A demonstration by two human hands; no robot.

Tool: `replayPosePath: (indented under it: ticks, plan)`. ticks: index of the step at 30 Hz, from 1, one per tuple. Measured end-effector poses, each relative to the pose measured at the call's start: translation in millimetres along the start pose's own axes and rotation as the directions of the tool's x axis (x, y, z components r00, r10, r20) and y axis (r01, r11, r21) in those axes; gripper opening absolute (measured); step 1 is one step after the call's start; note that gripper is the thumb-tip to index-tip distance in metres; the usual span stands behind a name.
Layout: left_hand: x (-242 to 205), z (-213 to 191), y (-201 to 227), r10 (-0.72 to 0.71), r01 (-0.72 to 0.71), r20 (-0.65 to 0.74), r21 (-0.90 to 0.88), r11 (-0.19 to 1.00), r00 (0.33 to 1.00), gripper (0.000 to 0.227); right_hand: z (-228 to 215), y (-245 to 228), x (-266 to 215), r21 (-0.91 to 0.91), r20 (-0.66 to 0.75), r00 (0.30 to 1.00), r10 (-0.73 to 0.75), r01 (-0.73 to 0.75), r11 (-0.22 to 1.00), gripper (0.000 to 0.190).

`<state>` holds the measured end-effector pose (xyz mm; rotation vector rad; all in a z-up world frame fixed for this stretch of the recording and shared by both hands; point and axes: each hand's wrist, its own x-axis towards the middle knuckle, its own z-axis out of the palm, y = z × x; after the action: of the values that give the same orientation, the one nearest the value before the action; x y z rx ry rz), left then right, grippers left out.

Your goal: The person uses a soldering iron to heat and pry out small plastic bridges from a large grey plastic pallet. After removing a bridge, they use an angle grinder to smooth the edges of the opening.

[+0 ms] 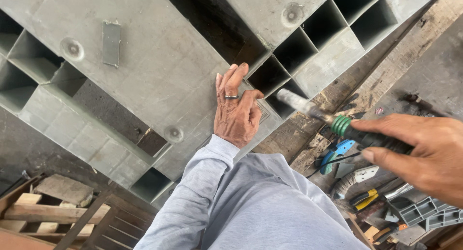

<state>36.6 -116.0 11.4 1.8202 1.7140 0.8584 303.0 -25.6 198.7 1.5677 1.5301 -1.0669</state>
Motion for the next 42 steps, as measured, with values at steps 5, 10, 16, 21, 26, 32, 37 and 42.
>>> replayPosePath:
  ticks: [5,10,16,21,26,32,37,42]
  plan:
    - [-1,-1,-2,0.010,-0.010,-0.004,-0.042,0.999,1.000,0.018,0,-23,-17,0.021,0.039,0.998,-0.041,0.041,0.999,0.052]
    - [-2,1,-7,0.021,-0.024,-0.039,-0.094,0.995,0.999,0.019,12,-23,-30,0.110,-0.028,0.999,0.026,-0.022,0.994,0.057]
    - [-3,-1,-9,0.011,-0.027,-0.081,-0.187,0.982,0.997,0.022,21,-2,-24,0.146,0.075,0.985,0.155,-0.165,0.975,0.048]
    - [-6,-1,-11,-0.090,0.047,-0.107,-0.356,0.933,0.990,0.021,48,40,-32,0.408,-0.083,0.996,0.024,0.012,0.913,0.056]
    - [-6,-2,-10,-0.077,0.007,-0.178,-0.364,0.931,0.981,0.022,81,43,-42,0.270,-0.267,0.960,-0.090,0.164,0.949,0.059]
    - [-10,2,-11,-0.167,0.090,-0.138,-0.445,0.891,0.976,0.023,84,24,-35,-0.162,-0.247,0.928,-0.279,0.245,0.956,0.064]
    - [-12,4,-13,-0.106,-0.006,-0.303,-0.348,0.937,0.947,0.027,81,14,-35,-0.361,-0.279,0.871,-0.405,0.296,0.884,0.062]
    - [-24,5,-5,-0.164,0.044,-0.422,-0.280,0.959,0.891,0.021,88,14,-39,-0.466,-0.273,0.847,-0.457,0.299,0.833,0.060]
